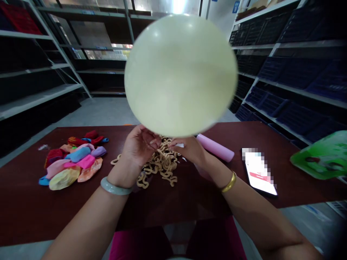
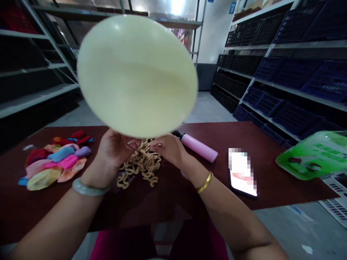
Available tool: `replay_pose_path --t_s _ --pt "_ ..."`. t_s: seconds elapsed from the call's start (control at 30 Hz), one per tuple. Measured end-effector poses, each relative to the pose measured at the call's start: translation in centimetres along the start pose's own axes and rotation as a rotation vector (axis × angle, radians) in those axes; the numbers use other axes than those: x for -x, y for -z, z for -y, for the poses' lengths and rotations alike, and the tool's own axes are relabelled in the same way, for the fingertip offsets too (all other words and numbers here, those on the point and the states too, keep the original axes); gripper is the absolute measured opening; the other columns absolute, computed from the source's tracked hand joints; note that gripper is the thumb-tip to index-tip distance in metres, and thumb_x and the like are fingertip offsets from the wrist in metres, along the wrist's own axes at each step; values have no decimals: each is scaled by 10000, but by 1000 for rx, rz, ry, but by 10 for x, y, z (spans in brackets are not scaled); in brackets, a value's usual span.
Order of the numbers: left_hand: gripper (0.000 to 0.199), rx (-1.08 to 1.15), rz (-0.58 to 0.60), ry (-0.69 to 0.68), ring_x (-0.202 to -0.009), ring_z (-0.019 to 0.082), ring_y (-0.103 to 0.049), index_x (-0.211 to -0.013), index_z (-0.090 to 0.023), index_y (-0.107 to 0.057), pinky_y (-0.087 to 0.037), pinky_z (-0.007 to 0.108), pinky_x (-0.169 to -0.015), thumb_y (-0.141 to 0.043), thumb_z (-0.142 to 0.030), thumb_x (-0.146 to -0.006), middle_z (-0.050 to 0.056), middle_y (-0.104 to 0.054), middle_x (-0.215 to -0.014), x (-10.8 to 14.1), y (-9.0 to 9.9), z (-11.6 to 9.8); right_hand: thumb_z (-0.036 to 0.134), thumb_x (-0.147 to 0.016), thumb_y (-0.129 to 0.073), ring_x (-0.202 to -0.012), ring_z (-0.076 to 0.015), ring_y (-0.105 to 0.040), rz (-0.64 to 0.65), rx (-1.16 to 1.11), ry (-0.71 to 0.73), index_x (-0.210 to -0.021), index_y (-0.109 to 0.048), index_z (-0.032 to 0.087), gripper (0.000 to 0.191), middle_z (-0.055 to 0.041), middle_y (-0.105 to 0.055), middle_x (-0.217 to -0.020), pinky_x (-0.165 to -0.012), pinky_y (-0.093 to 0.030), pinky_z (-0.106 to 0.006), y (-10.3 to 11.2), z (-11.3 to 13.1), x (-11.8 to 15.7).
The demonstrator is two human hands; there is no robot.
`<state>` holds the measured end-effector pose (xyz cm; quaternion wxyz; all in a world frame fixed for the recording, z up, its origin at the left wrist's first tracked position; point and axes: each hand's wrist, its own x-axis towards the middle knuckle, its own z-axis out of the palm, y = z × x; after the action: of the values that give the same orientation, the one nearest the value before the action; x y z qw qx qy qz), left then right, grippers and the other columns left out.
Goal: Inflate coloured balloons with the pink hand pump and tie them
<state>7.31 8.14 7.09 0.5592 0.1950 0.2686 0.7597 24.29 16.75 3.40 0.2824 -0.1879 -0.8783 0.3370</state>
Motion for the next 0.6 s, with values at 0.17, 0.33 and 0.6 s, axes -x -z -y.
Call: replay_pose_path --t_s 0.17,0.33,0.6 --pt "59 90 -8 71 -612 117 -567 -718 -163 -595 -418 203 -481 -591 -160 -776 7 -595 -662 -2 0 -4 248 -765 -732 -983 -231 -539 152 483 92 -902 -739 256 138 -53 -666 -992 -850 -391 -359 -22 -8 -4" --pt "19 57 -20 44 -617 111 -569 -773 -153 -606 -395 193 -466 -605 -138 -784 12 -603 -685 -6 6 -4 215 -770 -714 -922 -195 -558 79 339 31 -795 -708 212 26 -41 -651 -931 -821 -410 -323 -20 -16 -8" --pt "26 52 -26 16 -611 96 -575 -776 -154 -604 -421 194 -496 -623 -145 -791 -4 -614 -694 -9 11 -6 190 -794 -686 -967 -199 -558 14 254 79 -888 -720 226 106 -40 -673 -971 -903 -391 -364 -10 -17 -8"
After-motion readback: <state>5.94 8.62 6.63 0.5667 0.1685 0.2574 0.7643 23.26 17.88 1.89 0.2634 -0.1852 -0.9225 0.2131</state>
